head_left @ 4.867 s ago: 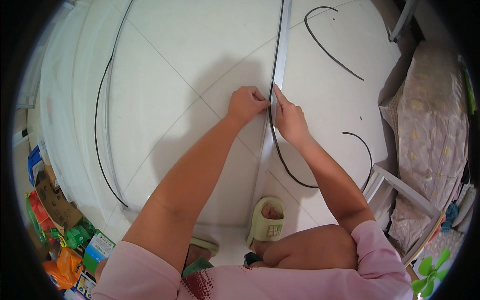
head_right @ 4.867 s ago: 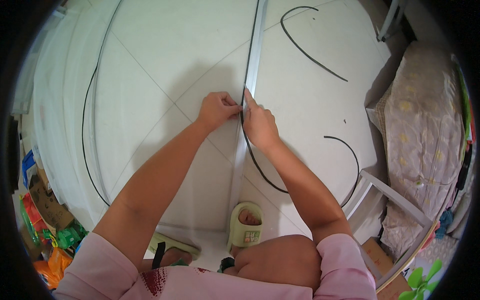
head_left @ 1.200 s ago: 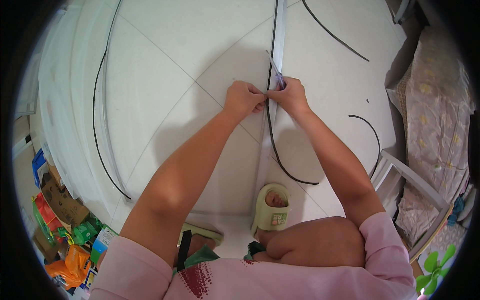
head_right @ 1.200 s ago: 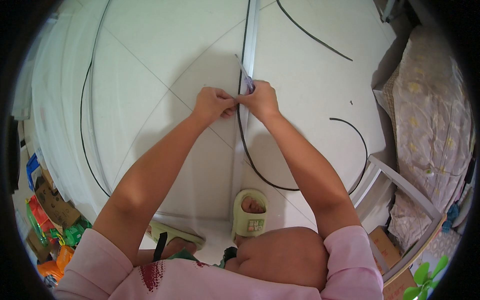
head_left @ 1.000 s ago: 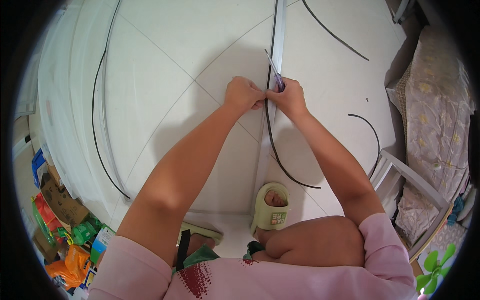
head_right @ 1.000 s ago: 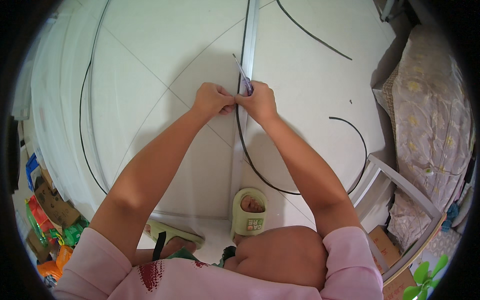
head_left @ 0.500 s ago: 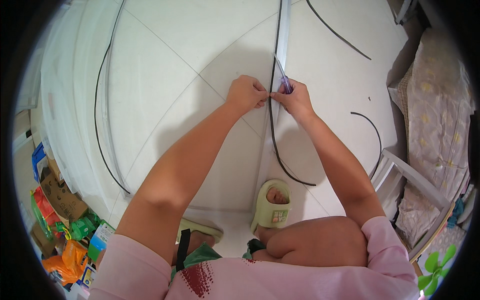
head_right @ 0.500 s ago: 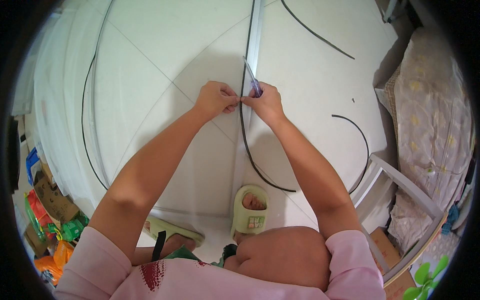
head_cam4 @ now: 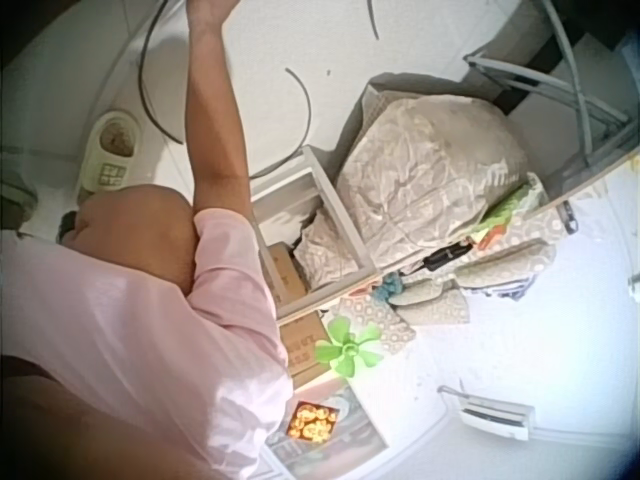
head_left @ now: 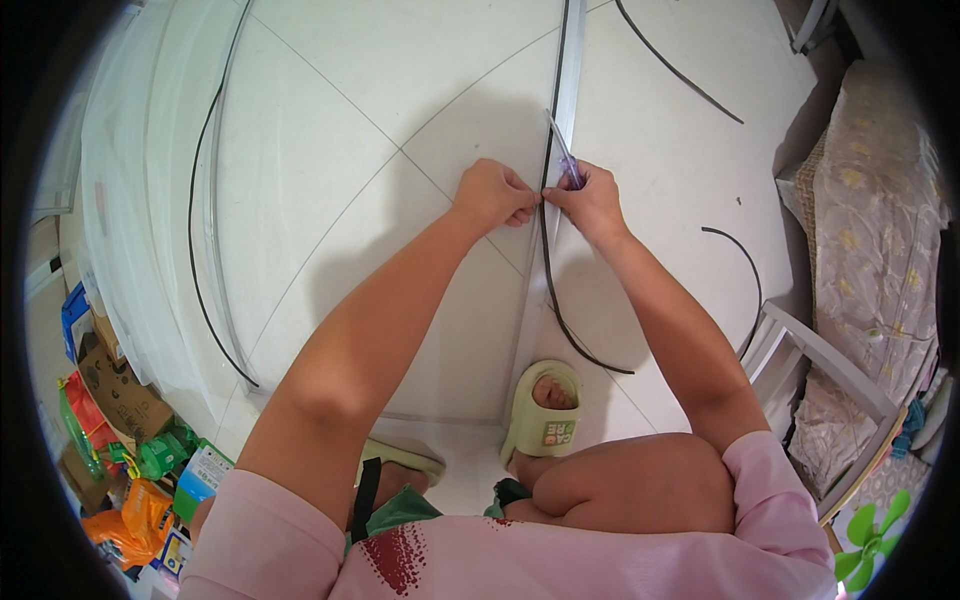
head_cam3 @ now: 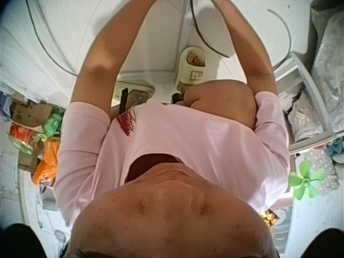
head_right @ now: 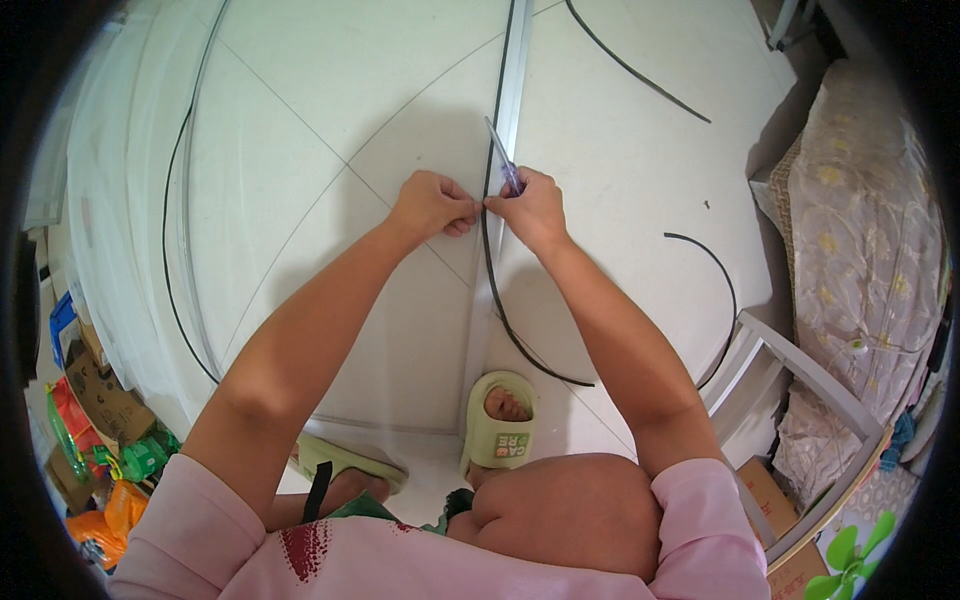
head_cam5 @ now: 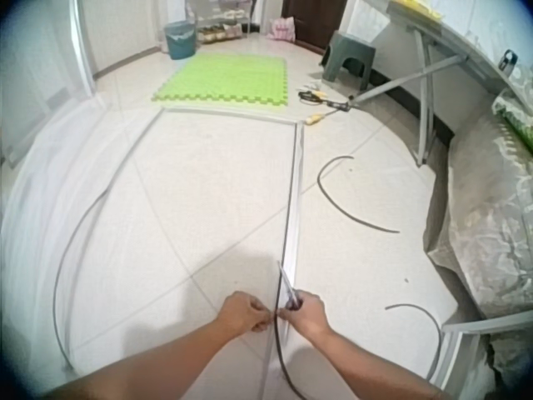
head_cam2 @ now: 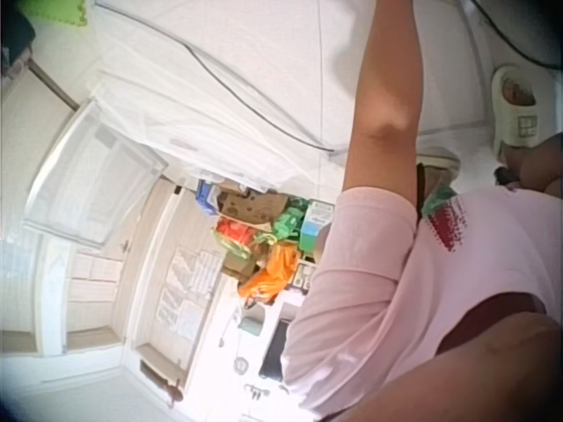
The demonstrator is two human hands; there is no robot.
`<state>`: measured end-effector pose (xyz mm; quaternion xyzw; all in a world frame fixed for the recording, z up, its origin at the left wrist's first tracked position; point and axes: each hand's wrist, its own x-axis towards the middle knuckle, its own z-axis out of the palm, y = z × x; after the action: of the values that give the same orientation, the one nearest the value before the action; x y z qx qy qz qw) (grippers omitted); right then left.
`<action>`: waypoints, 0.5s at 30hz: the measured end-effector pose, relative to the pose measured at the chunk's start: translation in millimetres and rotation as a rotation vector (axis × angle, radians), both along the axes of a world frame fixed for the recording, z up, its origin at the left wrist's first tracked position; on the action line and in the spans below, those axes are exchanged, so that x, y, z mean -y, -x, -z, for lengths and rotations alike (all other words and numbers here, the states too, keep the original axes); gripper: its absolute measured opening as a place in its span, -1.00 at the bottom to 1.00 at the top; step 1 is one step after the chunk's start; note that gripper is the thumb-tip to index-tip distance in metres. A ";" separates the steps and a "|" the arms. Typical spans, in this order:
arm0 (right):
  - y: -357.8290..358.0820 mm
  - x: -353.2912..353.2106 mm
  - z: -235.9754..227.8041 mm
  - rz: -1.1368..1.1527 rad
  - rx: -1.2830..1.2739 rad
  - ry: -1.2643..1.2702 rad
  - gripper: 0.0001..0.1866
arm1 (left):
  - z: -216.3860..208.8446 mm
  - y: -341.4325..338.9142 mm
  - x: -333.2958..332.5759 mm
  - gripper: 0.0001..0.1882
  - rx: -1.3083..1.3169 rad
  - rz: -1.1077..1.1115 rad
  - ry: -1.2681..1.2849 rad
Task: The person pries and pulls the rubber spline out of the groove of a window screen frame using a screwdriver and their hands.
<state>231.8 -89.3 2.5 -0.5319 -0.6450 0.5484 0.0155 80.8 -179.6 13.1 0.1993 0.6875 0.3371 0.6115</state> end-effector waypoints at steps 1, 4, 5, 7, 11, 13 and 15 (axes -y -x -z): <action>0.0 -0.6 -0.6 0.001 0.001 0.001 -0.75 | 0.0 -0.3 0.6 -0.83 0.014 0.000 0.006; -0.8 -2.7 -1.5 -0.006 0.008 0.028 -0.75 | 0.5 -0.8 1.5 -0.83 0.066 -0.041 0.008; -0.9 -3.4 -1.6 -0.014 -0.006 0.033 -0.76 | 0.7 -1.0 1.6 -0.83 0.067 -0.040 0.010; -1.0 -2.7 -1.3 -0.019 -0.017 0.039 -0.76 | -1.0 -2.5 0.5 -0.83 0.063 -0.055 0.012; 2.8 1.3 -3.6 -0.073 0.035 -0.098 -0.77 | -4.3 -3.8 -2.1 -0.84 0.028 -0.054 0.034; 4.5 2.8 -7.0 -0.081 0.042 -0.103 -0.77 | -4.8 -6.1 -2.8 -0.85 -0.029 -0.057 0.041; 6.4 6.0 -9.4 -0.071 0.082 -0.140 -0.76 | -5.8 -10.8 -1.6 -0.86 -0.058 -0.067 0.037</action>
<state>225.4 -95.2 11.9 -0.5283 -0.7004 0.4799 0.0066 91.5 -178.0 18.9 0.1744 0.7173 0.3387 0.5834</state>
